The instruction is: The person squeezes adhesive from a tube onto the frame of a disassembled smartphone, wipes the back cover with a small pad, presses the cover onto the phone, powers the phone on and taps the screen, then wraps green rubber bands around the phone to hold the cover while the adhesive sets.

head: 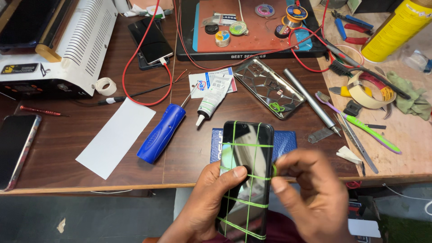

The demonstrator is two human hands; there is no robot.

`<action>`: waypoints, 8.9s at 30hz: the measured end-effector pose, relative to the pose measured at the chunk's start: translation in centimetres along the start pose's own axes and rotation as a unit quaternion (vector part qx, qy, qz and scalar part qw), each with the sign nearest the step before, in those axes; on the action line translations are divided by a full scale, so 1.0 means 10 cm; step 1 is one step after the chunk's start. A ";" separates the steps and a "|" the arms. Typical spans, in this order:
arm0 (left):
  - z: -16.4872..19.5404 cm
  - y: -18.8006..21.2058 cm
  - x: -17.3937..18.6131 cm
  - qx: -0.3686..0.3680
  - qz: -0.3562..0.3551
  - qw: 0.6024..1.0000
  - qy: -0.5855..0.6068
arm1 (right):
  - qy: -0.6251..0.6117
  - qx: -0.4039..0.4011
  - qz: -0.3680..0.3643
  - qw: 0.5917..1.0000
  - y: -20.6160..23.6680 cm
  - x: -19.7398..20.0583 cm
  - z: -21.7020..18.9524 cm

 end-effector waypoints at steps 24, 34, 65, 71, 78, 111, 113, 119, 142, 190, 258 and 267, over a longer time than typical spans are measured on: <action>-0.01 0.01 -0.08 0.007 0.021 0.997 -0.069 | 0.140 -0.003 0.054 0.989 -0.05 0.33 -0.03; -0.02 0.00 -0.08 0.005 0.027 0.997 -0.073 | 0.145 0.012 0.025 0.989 -0.01 0.36 -0.02; 0.11 0.36 -0.40 -0.136 -0.156 0.921 -0.331 | -0.309 -0.160 0.053 0.936 0.16 -0.11 0.55; 0.07 0.36 -0.39 -0.119 -0.159 0.904 -0.380 | -0.340 -0.159 0.046 0.926 0.25 -0.08 0.60; 0.03 0.35 -0.38 -0.129 -0.163 0.907 -0.365 | -0.445 -0.192 -0.006 0.875 0.24 -0.14 0.63; -1.25 0.48 -0.10 0.101 -0.448 0.759 -0.461 | -0.060 -0.216 -0.577 0.785 0.60 -0.37 0.48; -1.26 0.48 -0.11 0.107 -0.448 0.760 -0.459 | -0.058 -0.218 -0.573 0.788 0.61 -0.36 0.49; -1.29 0.48 -0.11 0.122 -0.450 0.762 -0.450 | -0.047 -0.234 -0.567 0.789 0.67 -0.29 0.59; -0.04 0.24 -0.06 0.008 -0.078 0.973 -0.215 | -0.160 -0.297 -0.116 0.934 0.55 0.30 0.94; -0.17 0.35 0.13 -0.010 -0.075 0.994 0.074 | -0.601 -0.001 -0.055 0.797 0.28 1.07 0.61; 0.41 0.29 0.16 -0.073 -0.042 0.984 -0.159 | -0.202 -0.217 0.020 0.955 -0.01 -0.05 0.55; 0.69 0.08 0.31 -0.180 0.123 0.975 0.044 | -0.043 -0.054 0.000 0.998 0.38 -0.24 0.54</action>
Point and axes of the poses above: each hand's wrist, its own y-axis away from the middle knuckle, its own x-axis out of the back of the hand, z = x × y, the point moved 9 cm from there along -y, towards the middle knuckle, and after that the axes turned 2 degrees about x, right-handed, at the moved point
